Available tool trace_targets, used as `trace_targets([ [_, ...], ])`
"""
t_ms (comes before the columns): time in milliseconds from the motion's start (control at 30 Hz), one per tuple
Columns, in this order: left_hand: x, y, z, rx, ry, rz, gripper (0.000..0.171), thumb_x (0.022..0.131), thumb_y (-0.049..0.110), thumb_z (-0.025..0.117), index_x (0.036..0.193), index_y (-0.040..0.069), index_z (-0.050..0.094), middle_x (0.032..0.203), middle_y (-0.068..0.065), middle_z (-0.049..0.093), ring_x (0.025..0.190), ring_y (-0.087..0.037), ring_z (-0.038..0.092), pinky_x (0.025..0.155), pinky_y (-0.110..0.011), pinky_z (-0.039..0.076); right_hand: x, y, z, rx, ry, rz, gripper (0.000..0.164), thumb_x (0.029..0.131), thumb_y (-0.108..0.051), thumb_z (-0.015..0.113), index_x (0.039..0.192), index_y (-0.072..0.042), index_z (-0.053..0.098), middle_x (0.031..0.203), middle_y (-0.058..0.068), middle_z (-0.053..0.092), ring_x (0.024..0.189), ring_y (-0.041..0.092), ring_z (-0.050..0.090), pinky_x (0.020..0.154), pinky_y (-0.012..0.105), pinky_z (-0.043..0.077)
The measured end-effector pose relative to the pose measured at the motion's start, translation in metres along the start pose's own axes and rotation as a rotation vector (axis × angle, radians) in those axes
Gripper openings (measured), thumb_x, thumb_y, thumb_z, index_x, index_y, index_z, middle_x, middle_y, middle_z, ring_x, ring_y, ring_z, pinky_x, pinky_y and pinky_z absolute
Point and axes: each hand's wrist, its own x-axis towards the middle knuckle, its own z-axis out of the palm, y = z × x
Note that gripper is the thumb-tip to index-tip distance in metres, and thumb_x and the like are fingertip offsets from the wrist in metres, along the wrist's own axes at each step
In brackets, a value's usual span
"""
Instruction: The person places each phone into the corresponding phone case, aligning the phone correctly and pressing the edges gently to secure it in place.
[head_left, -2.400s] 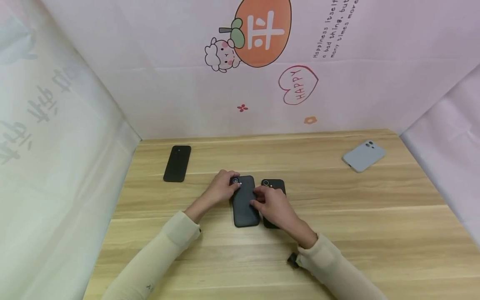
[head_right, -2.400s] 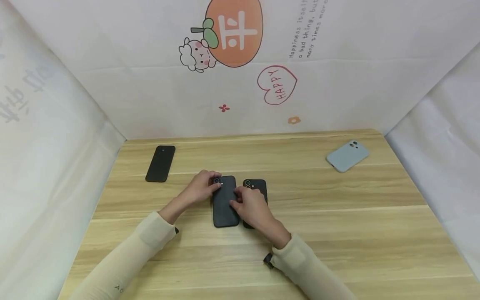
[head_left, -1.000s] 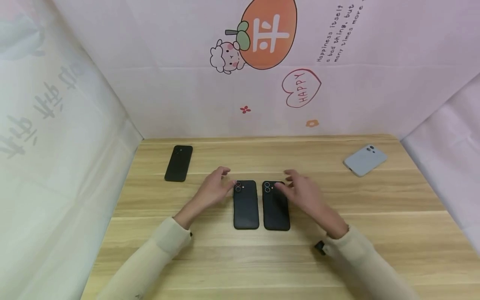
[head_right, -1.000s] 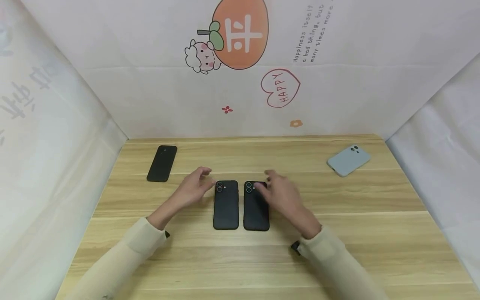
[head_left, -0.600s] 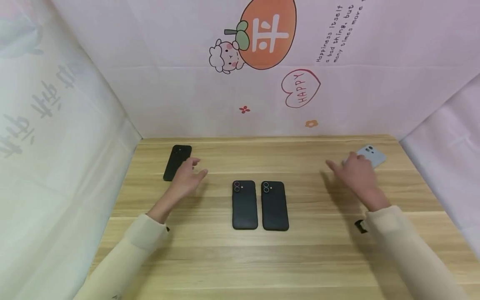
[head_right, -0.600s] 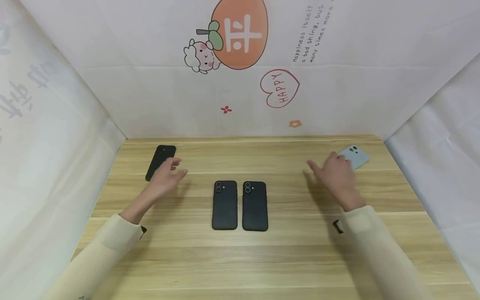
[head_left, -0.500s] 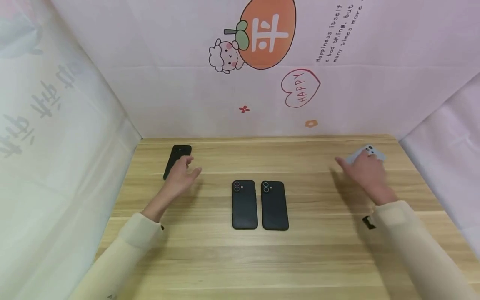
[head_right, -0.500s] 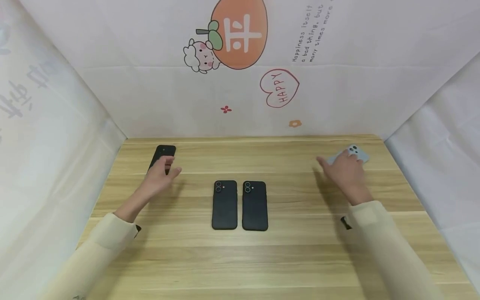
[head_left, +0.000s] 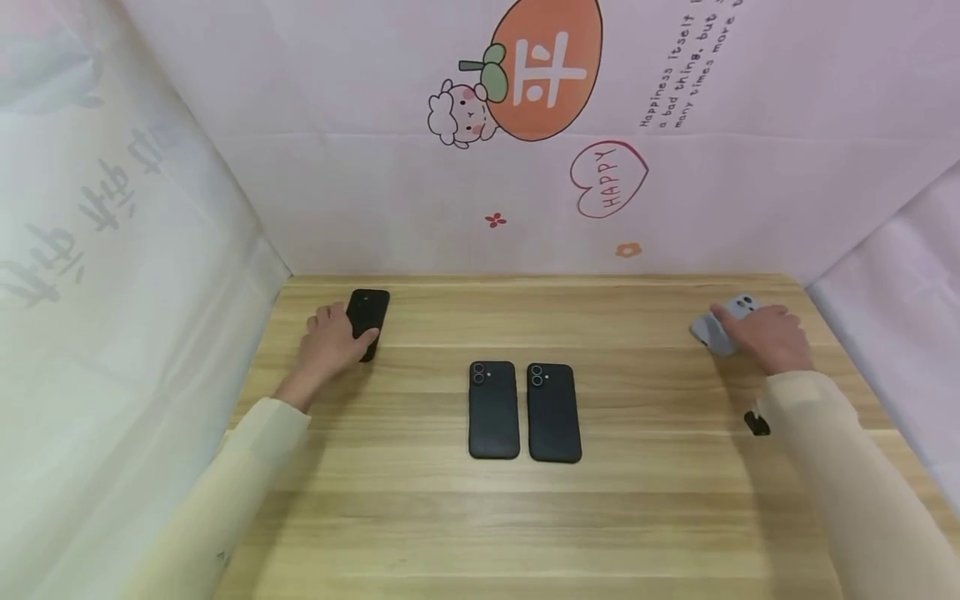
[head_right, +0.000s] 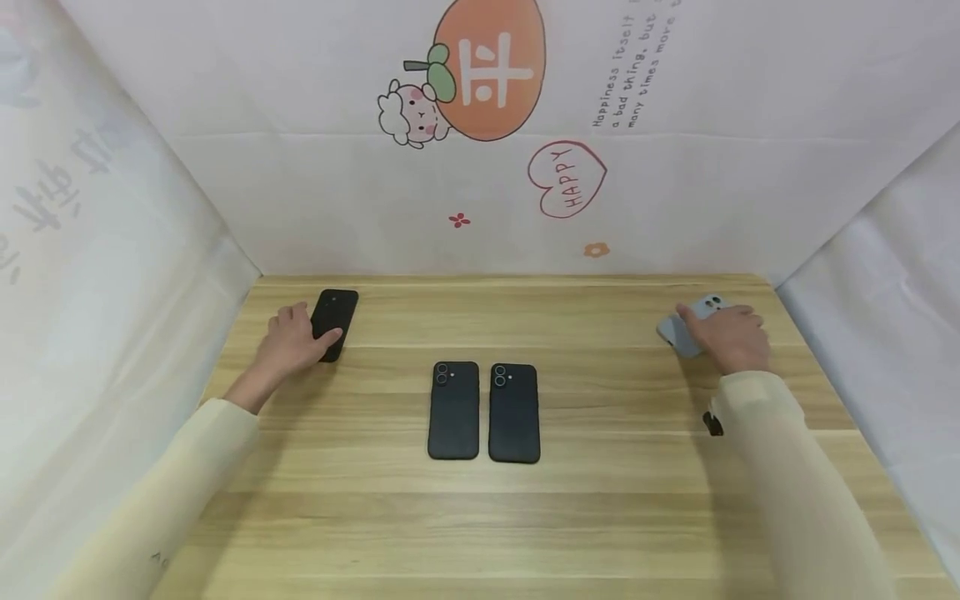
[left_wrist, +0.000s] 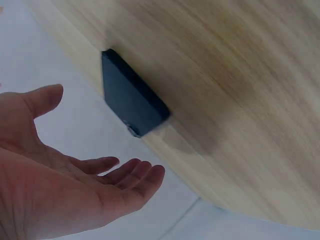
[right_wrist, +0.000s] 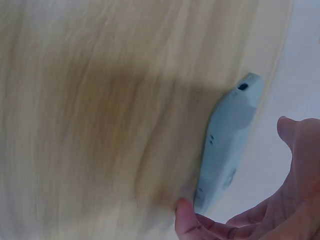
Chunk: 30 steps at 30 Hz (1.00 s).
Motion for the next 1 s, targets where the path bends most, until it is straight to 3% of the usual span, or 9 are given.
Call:
trace_targets([
  [233,0.018,-0.003,0.001,0.069,-0.083,-0.054,0.097,0.107,0.055,0.048,0.154,-0.024,0.016,0.158,-0.05,0.017,0.148,-0.064,0.017,0.113,-0.073,0.035,0.01,-0.014,0.009,0.024,-0.027,0.086,0.143,0.089,-0.093,0.017,0.141,0.036,-0.015,0.14,0.068,0.009,0.127,0.079,0.025,0.106,0.077,0.038],
  [367,0.027,-0.004,0.004,0.087,-0.098,-0.08,0.101,0.106,0.059,0.048,0.153,-0.025,0.017,0.155,-0.05,0.019,0.145,-0.064,0.022,0.109,-0.072,0.04,0.012,-0.019,0.012,0.029,-0.01,0.103,0.141,0.091,-0.091,0.024,0.142,0.035,-0.013,0.141,0.067,0.008,0.129,0.079,0.023,0.103,0.076,0.042],
  [500,0.032,-0.005,0.008,0.139,-0.117,-0.114,0.104,0.103,0.061,0.052,0.15,-0.026,0.021,0.15,-0.048,0.023,0.139,-0.06,0.028,0.105,-0.068,0.044,0.012,-0.018,0.014,0.037,0.021,0.093,0.128,0.097,-0.075,0.04,0.142,0.037,-0.001,0.134,0.064,0.02,0.12,0.075,0.034,0.088,0.071,0.05],
  [633,0.037,-0.003,0.01,0.167,-0.123,-0.147,0.097,0.102,0.06,0.059,0.143,-0.025,0.035,0.146,-0.044,0.026,0.136,-0.056,0.029,0.106,-0.064,0.043,0.013,-0.014,0.013,0.027,0.026,0.071,0.111,0.098,-0.057,0.051,0.139,0.038,0.013,0.122,0.056,0.032,0.107,0.065,0.04,0.081,0.066,0.05],
  [867,0.041,-0.003,0.008,0.097,-0.106,-0.173,0.084,0.101,0.044,0.067,0.142,-0.023,0.038,0.147,-0.044,0.026,0.139,-0.058,0.027,0.106,-0.067,0.045,0.013,-0.014,0.004,0.042,-0.073,0.089,0.111,0.096,-0.048,0.06,0.145,0.034,0.004,0.133,0.06,0.021,0.124,0.07,0.029,0.091,0.074,0.047],
  [1000,0.043,-0.004,0.008,0.062,-0.097,-0.175,0.086,0.098,0.04,0.073,0.144,-0.023,0.036,0.149,-0.044,0.025,0.141,-0.059,0.026,0.107,-0.071,0.044,0.012,-0.01,0.0,0.071,-0.111,0.111,0.113,0.095,-0.051,0.064,0.146,0.032,0.009,0.135,0.058,0.022,0.12,0.065,0.033,0.089,0.071,0.05],
])
